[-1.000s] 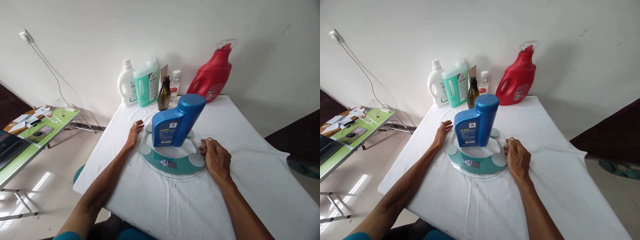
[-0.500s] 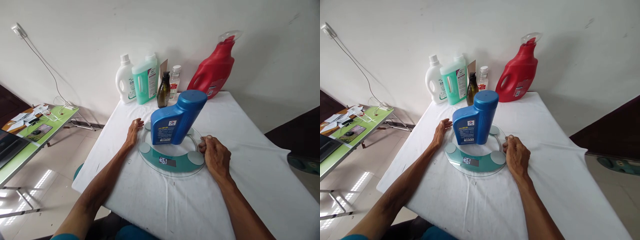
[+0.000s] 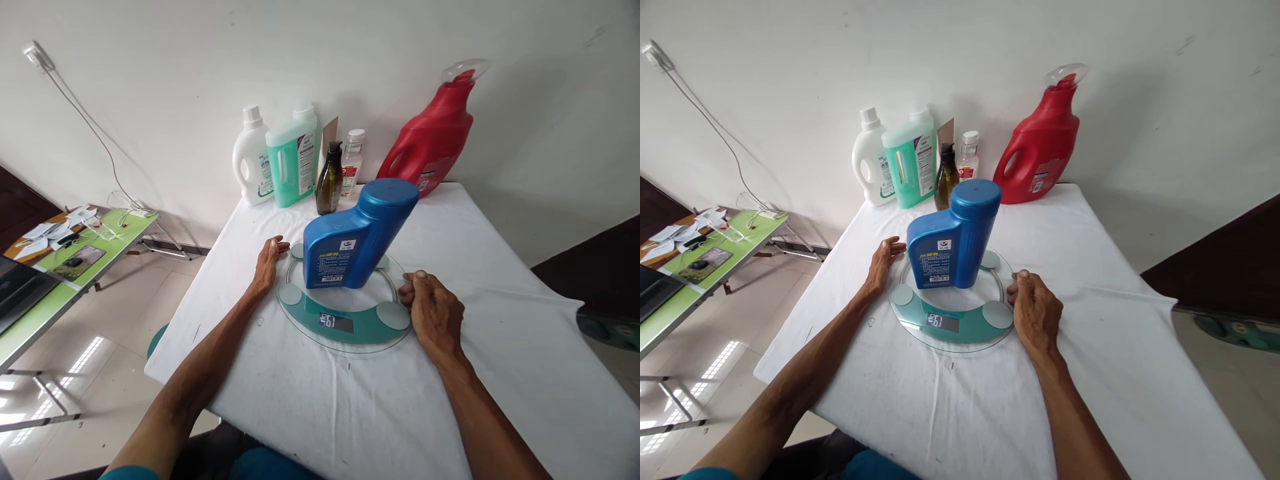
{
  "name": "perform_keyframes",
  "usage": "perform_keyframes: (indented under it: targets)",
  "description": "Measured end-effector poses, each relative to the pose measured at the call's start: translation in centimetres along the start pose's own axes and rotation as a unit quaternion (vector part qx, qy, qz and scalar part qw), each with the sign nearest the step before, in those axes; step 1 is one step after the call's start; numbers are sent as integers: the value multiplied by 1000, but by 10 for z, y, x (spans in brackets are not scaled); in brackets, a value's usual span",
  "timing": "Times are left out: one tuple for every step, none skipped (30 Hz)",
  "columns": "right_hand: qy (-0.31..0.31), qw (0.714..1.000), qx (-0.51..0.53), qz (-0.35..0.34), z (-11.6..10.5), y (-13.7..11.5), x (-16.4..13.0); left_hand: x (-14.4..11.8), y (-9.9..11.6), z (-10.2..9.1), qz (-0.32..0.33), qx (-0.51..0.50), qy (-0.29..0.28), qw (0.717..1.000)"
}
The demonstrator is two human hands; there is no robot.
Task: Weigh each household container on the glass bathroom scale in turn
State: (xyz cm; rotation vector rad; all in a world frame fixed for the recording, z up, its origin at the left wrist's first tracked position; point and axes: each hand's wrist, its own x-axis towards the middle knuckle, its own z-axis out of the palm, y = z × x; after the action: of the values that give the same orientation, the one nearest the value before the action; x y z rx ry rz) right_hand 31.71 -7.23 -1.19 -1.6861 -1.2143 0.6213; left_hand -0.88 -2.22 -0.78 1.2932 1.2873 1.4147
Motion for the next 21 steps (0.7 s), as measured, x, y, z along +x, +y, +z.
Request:
perform_keyframes:
  targets:
    - [0, 1000, 1, -1, 0, 0, 0, 0, 0, 0, -1, 1, -1, 1000]
    - [-1, 1000, 1, -3, 0, 1, 0, 0, 0, 0, -1, 2, -1, 1000]
    - [-1, 1000, 0, -4, 0, 2, 1, 0, -1, 0, 0, 3, -2, 1000]
    - [-1, 1000, -1, -5, 0, 3, 1, 0, -1, -1, 1, 3, -2, 1000]
    - [0, 1000, -3, -7, 1, 4, 2, 0, -1, -1, 3, 4, -2, 1000]
    - [1, 1000, -4, -7, 1, 5, 2, 0, -1, -1, 4, 4, -2, 1000]
    - [2, 1000, -5, -8, 2, 6, 2, 0, -1, -1, 6, 4, -2, 1000]
    - [3, 1000, -5, -7, 2, 6, 3, 0, 0, 0, 8, 4, -1, 1000]
    - [4, 1000, -6, -5, 3, 6, 3, 0, 0, 0, 9, 4, -1, 1000]
    - [4, 1000, -6, -3, 3, 6, 3, 0, 0, 0, 10, 3, -1, 1000]
    - [4, 1000, -6, -3, 3, 6, 3, 0, 0, 0, 10, 4, -1, 1000]
    - [4, 1000, -5, -4, 3, 5, 2, 0, 1, 0, 9, 4, -1, 1000]
    - [3, 1000, -4, -6, 2, 5, 2, 0, 1, 0, 9, 5, -1, 1000]
    - [1, 1000, -2, -7, 2, 4, 2, 0, 1, 0, 9, 5, -1, 1000]
    - [0, 1000, -2, -9, 2, 3, 2, 0, 1, 0, 9, 6, -1, 1000]
    - [-1, 1000, -2, -8, 2, 3, 2, 0, 1, 0, 9, 7, -2, 1000]
    - [-2, 1000, -4, -6, 1, 2, 1, 0, 1, 0, 10, 8, -2, 1000]
    - [-3, 1000, -5, -4, 1, 2, 1, -1, 1, 0, 11, 10, -3, 1000]
    - [-4, 1000, -7, -2, 1, 2, 1, -1, 1, 0, 11, 12, -3, 1000]
    - [-4, 1000, -9, -1, 1, 2, 1, -1, 1, 0, 12, 14, -3, 1000]
    - [-5, 1000, -10, 0, 1, 2, 2, -1, 2, 0, 12, 16, -3, 1000]
